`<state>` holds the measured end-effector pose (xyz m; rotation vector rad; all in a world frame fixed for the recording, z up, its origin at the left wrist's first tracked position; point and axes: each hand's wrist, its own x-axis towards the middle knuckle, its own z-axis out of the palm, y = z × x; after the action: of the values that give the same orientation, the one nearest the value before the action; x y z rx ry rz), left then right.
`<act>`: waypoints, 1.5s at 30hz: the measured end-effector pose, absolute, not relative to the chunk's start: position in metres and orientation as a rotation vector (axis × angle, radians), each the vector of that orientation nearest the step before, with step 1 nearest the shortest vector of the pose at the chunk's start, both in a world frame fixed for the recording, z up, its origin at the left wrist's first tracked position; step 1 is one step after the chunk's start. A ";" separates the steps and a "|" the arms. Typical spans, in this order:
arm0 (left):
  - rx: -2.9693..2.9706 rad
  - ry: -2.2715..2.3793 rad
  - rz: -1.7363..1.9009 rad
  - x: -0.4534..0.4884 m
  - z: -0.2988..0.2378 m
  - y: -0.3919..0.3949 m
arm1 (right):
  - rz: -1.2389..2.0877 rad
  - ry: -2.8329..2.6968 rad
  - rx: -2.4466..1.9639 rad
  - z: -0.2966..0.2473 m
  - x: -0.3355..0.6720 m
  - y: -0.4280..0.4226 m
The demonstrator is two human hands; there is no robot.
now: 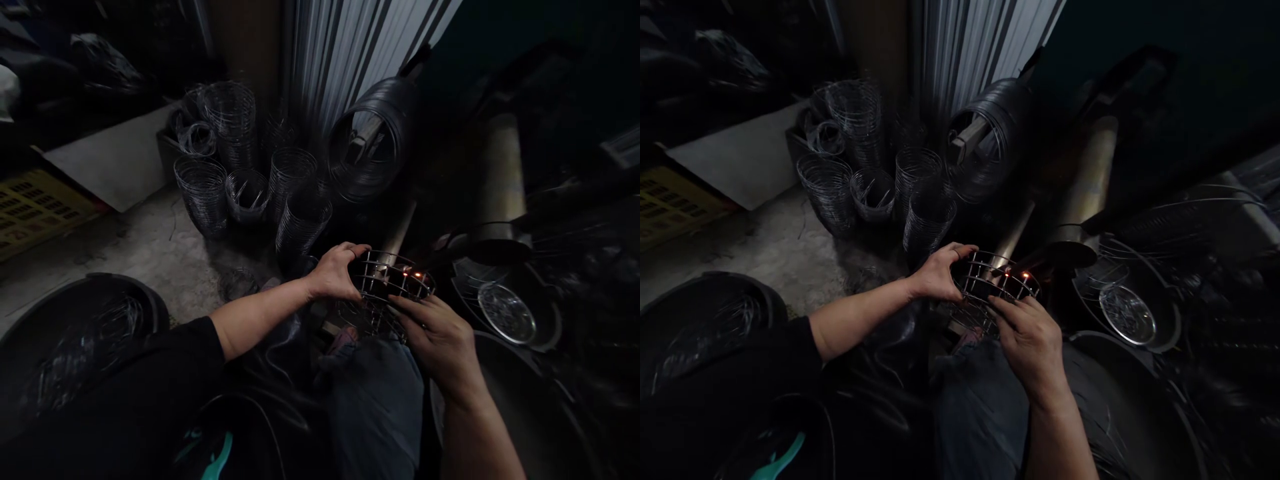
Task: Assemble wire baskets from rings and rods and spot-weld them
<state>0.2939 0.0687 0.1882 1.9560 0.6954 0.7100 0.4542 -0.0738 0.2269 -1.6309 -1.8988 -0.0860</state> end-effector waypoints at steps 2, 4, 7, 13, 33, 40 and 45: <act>1.968 0.708 0.701 0.297 0.189 0.072 | -0.090 -1.879 -1.654 0.227 0.455 -0.070; 1.972 0.735 0.706 0.301 0.190 0.077 | -0.108 -1.848 -1.678 0.227 0.459 -0.063; 1.969 0.771 0.719 0.308 0.190 0.084 | -0.069 -1.780 -1.747 0.227 0.466 -0.054; 1.972 0.761 0.667 0.314 0.189 0.091 | 0.291 -1.340 -1.810 0.243 0.465 -0.075; 1.168 0.713 0.695 0.305 0.105 0.080 | 0.747 -1.193 -1.669 0.222 0.435 -0.129; 1.888 0.568 0.628 0.238 0.154 0.055 | 0.723 -1.707 -1.556 0.251 0.394 -0.128; 2.155 0.643 0.572 0.230 0.178 0.029 | 0.739 -1.717 -1.702 0.233 0.393 -0.110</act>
<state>0.2301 0.0293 0.1776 2.1553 0.6427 0.5716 0.3926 -0.1102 0.2334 -1.7018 -1.7168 0.7386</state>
